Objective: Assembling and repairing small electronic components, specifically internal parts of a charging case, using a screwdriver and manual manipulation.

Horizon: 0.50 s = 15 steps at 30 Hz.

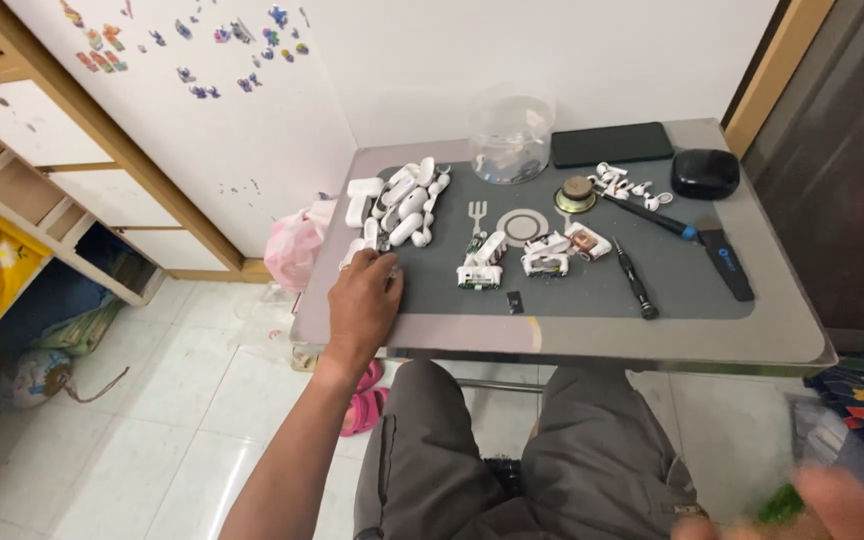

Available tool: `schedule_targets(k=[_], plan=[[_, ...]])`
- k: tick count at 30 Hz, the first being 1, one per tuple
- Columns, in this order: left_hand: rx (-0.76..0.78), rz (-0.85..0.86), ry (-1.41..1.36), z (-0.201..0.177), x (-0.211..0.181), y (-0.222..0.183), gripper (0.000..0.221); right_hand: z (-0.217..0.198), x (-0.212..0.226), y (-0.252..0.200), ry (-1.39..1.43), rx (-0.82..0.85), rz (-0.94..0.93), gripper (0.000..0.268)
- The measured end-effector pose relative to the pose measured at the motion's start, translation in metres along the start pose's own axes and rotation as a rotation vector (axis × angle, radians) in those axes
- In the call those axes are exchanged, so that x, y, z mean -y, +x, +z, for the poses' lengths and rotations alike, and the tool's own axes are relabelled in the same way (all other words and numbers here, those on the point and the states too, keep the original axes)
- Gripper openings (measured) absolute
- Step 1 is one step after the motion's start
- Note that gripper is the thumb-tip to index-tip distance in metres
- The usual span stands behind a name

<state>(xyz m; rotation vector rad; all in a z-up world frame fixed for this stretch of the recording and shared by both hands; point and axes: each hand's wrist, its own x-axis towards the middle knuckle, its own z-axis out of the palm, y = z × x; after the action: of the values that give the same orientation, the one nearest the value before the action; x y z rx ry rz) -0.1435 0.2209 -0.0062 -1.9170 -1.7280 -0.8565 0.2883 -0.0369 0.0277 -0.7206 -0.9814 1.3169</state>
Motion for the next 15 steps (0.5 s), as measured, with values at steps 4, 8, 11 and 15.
schedule_targets(k=[4, 8, 11, 15], plan=[[-0.006, -0.12, -0.399, -0.003, -0.009, 0.015, 0.016, 0.015, -0.008, 0.066, 0.217, -0.12, -0.113, 0.053], [-0.046, -0.137, -0.484, -0.007, -0.036, 0.055, 0.014, -0.045, -0.041, 0.135, 0.087, -0.297, -0.071, 0.051], [-0.038, 0.119, -0.451, 0.038, -0.048, 0.096, 0.021, -0.056, -0.051, 0.17, -0.046, -0.438, 0.02, 0.053], [0.224, 0.406, -0.342, 0.08, -0.066, 0.15, 0.01, -0.081, -0.075, 0.192, -0.088, -0.483, 0.005, 0.055]])
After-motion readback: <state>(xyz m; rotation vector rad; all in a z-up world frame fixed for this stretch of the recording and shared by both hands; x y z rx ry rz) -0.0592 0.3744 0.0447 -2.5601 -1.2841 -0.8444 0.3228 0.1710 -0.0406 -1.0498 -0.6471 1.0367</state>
